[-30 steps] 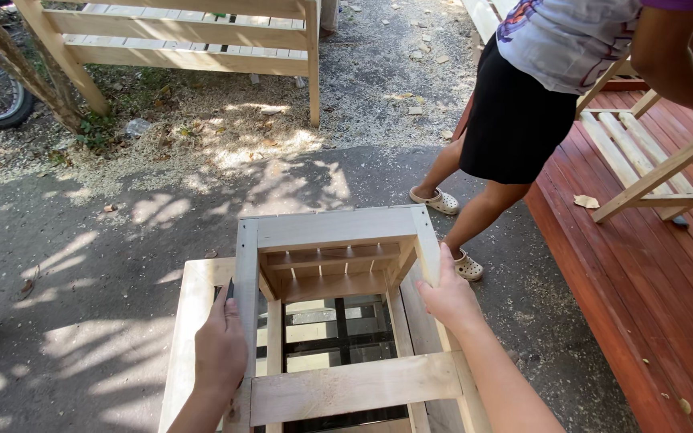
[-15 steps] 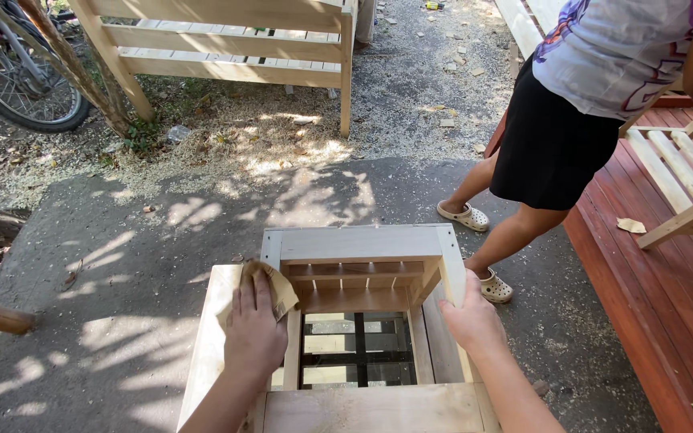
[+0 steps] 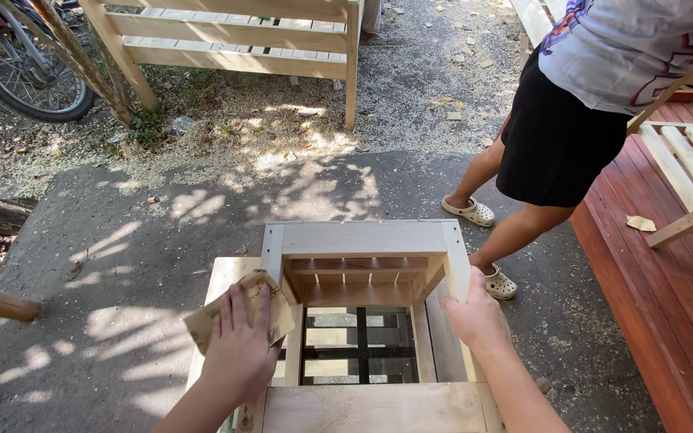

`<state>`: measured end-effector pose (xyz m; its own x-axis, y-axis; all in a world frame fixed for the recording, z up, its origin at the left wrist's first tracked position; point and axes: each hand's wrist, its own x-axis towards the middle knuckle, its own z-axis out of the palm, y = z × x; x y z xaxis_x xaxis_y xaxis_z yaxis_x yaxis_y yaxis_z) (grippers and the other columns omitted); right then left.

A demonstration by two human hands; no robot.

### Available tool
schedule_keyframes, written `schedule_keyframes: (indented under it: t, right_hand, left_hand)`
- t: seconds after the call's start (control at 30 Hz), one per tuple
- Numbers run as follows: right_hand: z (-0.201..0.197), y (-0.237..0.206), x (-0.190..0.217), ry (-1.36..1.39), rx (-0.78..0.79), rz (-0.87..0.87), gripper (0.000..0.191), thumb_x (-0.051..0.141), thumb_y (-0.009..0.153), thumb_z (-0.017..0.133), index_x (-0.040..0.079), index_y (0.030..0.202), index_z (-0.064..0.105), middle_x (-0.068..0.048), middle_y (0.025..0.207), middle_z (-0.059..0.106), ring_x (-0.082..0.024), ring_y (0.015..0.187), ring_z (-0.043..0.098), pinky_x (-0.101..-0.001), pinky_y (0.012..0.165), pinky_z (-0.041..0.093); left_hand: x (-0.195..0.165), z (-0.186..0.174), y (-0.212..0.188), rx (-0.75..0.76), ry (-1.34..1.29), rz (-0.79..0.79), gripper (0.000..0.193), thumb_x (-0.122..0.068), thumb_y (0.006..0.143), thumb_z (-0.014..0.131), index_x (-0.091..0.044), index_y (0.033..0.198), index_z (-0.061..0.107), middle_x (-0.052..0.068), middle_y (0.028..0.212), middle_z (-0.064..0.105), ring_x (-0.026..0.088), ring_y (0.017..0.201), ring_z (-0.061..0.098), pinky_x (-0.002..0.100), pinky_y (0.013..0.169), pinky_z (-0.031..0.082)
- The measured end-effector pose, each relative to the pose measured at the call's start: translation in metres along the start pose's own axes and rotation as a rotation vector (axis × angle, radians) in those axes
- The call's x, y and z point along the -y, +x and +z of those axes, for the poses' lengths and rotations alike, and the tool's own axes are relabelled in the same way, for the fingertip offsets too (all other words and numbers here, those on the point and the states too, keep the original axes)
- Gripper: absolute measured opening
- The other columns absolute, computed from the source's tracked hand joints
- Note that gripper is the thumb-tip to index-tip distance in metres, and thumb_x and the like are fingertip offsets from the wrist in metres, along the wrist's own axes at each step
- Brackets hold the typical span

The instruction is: The person sands a small wooden stool frame with sandpaper, rubbing the top rails, edges and legs while steadying the frame with the other hand, and periodically rotates the stool to reach different sides. Another person sands a separate wooden chair nearby.

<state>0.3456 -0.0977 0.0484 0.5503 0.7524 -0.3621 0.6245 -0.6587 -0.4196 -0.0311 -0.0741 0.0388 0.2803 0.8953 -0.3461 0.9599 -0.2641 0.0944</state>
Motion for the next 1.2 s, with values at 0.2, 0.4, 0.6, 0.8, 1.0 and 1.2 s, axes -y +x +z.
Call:
schedule_keyframes:
  t: [0.2,0.4,0.6,0.8,1.0,1.2]
  right_hand:
    - [-0.006,-0.004,0.003,-0.004,0.018,0.064,0.084,0.036,0.087,0.068,0.030,0.158,0.024,-0.018,0.110,0.077,-0.035,0.109,0.072,-0.0470,0.099,0.053]
    - [-0.014,-0.009,0.009,0.041,0.026,0.056,0.078,0.033,0.085,0.067,0.030,0.155,0.032,-0.013,0.095,0.078,-0.032,0.091,0.078,-0.0458,0.091,0.056]
    - [-0.014,-0.009,0.007,0.026,0.007,0.038,0.079,0.034,0.085,0.068,0.028,0.155,0.030,-0.014,0.089,0.077,-0.032,0.094,0.075,-0.0464,0.091,0.055]
    - [-0.006,-0.002,0.001,-0.030,-0.035,-0.007,0.070,0.045,0.093,0.059,0.026,0.154,0.032,-0.020,0.109,0.075,-0.039,0.108,0.070,-0.0501,0.097,0.052]
    - [-0.010,-0.006,0.003,-0.037,-0.043,0.002,0.072,0.053,0.094,0.054,0.024,0.156,0.031,-0.023,0.123,0.070,-0.043,0.117,0.066,-0.0514,0.101,0.050]
    - [-0.019,-0.010,0.010,-0.116,0.004,-0.028,0.073,0.054,0.098,0.049,0.020,0.157,0.024,-0.027,0.121,0.069,-0.043,0.117,0.066,-0.0515,0.102,0.049]
  left_hand:
    - [-0.003,-0.004,0.078,-0.229,-0.101,0.062,0.078,-0.055,0.101,0.030,-0.011,0.160,0.004,0.019,0.169,-0.004,0.039,0.155,-0.004,0.042,0.127,0.005]
    - [-0.013,-0.030,0.113,-0.147,0.002,-0.044,0.075,-0.053,0.103,0.017,-0.009,0.161,-0.002,0.011,0.170,-0.009,0.034,0.156,-0.011,0.042,0.125,-0.001]
    - [-0.009,0.025,-0.012,-0.587,-0.022,0.268,0.079,-0.050,0.101,0.026,0.003,0.157,0.009,0.021,0.166,0.002,0.036,0.154,-0.002,0.045,0.122,0.003]
    - [-0.012,0.023,0.034,-0.242,-0.083,0.069,0.076,-0.050,0.102,0.027,-0.003,0.159,0.008,0.022,0.167,-0.002,0.038,0.152,-0.006,0.043,0.121,0.001]
    - [-0.007,-0.021,0.135,-0.350,-0.117,0.097,0.070,-0.044,0.108,0.020,0.005,0.158,0.011,0.023,0.168,0.003,0.037,0.157,-0.007,0.042,0.126,-0.003]
    - [-0.010,0.008,0.026,-0.329,-0.192,0.085,0.072,-0.043,0.103,0.030,-0.002,0.160,0.013,0.020,0.169,0.004,0.034,0.154,-0.001,0.044,0.123,0.004]
